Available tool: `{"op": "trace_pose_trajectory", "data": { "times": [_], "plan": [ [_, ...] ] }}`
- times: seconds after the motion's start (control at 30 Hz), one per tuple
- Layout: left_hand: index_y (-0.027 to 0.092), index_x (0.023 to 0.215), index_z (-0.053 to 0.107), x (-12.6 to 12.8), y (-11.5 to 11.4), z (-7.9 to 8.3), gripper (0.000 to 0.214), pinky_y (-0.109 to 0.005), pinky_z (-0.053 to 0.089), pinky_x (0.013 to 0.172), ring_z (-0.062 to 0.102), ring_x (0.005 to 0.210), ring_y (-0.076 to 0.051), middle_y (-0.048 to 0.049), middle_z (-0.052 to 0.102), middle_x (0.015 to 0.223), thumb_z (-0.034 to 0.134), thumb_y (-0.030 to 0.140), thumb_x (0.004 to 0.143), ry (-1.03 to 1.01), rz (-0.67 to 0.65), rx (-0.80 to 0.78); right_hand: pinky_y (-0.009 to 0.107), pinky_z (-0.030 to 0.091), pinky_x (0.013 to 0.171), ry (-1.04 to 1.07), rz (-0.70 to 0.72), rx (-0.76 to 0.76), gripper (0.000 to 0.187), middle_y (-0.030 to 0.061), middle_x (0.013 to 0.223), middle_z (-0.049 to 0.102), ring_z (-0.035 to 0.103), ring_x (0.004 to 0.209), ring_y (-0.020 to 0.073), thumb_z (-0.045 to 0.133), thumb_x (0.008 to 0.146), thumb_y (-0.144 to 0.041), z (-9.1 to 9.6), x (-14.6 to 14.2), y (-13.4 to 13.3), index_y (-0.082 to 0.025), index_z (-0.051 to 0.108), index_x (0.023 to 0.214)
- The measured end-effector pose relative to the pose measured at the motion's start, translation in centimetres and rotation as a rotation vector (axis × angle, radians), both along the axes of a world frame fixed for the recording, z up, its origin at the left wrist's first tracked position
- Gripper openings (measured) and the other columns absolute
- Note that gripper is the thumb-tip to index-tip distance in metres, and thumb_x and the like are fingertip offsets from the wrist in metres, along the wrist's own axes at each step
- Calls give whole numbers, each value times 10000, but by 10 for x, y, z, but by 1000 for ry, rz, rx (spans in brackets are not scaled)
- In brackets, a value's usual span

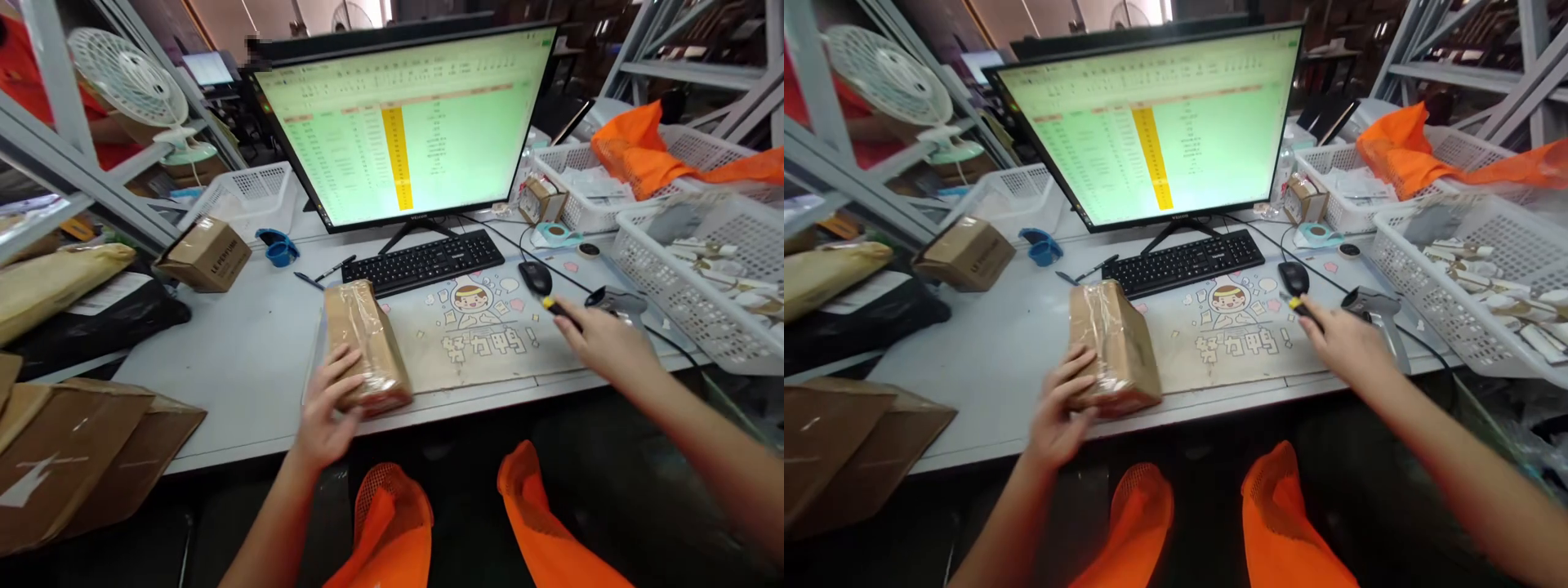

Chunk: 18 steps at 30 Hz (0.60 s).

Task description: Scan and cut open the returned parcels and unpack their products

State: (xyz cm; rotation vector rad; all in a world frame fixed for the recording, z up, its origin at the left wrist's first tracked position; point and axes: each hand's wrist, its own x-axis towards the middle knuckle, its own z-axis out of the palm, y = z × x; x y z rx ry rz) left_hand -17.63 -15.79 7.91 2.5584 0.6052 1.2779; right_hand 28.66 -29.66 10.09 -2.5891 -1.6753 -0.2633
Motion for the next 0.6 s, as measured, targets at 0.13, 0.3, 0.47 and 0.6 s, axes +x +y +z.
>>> {"op": "trace_pose_trajectory", "data": {
  "times": [0.13,0.3,0.47,0.6],
  "plan": [
    [256,1245,678,-27,1,6,302,-600,404,1190,524,1423,-346,-112,626,1432,550,243,971,-57,472,-62,379,542,742,203,112,66,554,132,1196,746,727,949,298,329,1100,-496,-36,-33,-20,-252,535,1553],
    [183,1092,684,-7,10,0,294,-615,382,1210,500,1442,-392,-168,635,1396,740,388,890,-150,628,-22,407,592,871,410,238,113,524,106,1266,739,728,1074,281,350,1102,-471,-54,-60,-9,-258,545,1539],
    [190,936,640,-32,77,-11,184,-550,525,1099,685,1213,-304,-111,663,1352,623,370,966,-502,469,-254,378,593,866,484,396,153,494,108,1198,748,727,1045,250,377,1106,-432,-49,-73,-9,-236,554,1524],
    [168,997,703,-25,76,-11,325,-600,430,1166,614,1285,-327,-128,685,1277,535,446,1022,-471,673,-116,356,568,763,445,629,175,482,87,975,708,694,849,229,397,1106,-417,-37,-104,-10,-212,571,1506]
  ]
}}
